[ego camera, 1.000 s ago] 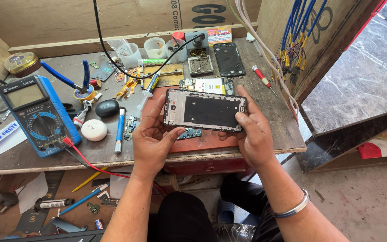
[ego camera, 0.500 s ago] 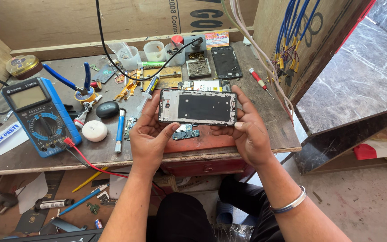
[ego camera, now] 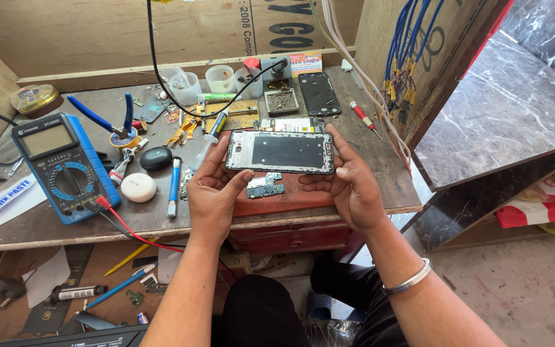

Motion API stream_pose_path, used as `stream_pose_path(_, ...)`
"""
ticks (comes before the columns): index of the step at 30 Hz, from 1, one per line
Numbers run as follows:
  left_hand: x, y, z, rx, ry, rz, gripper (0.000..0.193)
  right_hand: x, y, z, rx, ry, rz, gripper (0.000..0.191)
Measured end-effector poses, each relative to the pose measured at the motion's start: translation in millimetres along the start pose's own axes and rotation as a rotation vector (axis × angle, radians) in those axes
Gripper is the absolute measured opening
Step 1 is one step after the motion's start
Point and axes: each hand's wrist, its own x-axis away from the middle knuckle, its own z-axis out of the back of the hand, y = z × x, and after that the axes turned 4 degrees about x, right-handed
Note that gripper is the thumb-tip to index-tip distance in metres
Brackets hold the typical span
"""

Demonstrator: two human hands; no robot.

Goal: The person heats a phone motherboard with a hot air gun over the work mat, then sets the board down and handles small components on it. They then pick up a disassembled phone midframe, align the motherboard into it, and press the board into the frame while turning the assembly over.

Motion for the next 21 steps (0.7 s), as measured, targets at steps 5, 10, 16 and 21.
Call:
stream_pose_path(5,1.6,-1.4,1.3,-0.024,0.017,0.016,0.072,1.3,2.0,2.3,0.013,-0.007,0.002,0.084)
stream_pose_path(10,1.0,-3.7,4.3,0.014,-0.011,-0.001,0.072,0.9,4.1,2.2,0.021,0.013,0.003,0.077)
stream_pose_path(16,1.8,-2.1,4.4,0.01,-0.01,0.013,0.071,-1.6,7.4,0.3,0.031,0.069,-0.026,0.072)
stream_pose_path(21,2.4,4.6,1.3,0.053,-0.049,0.01,0.071,-6.4,8.2,-1.9,0.072,0.109,-0.044,0.074)
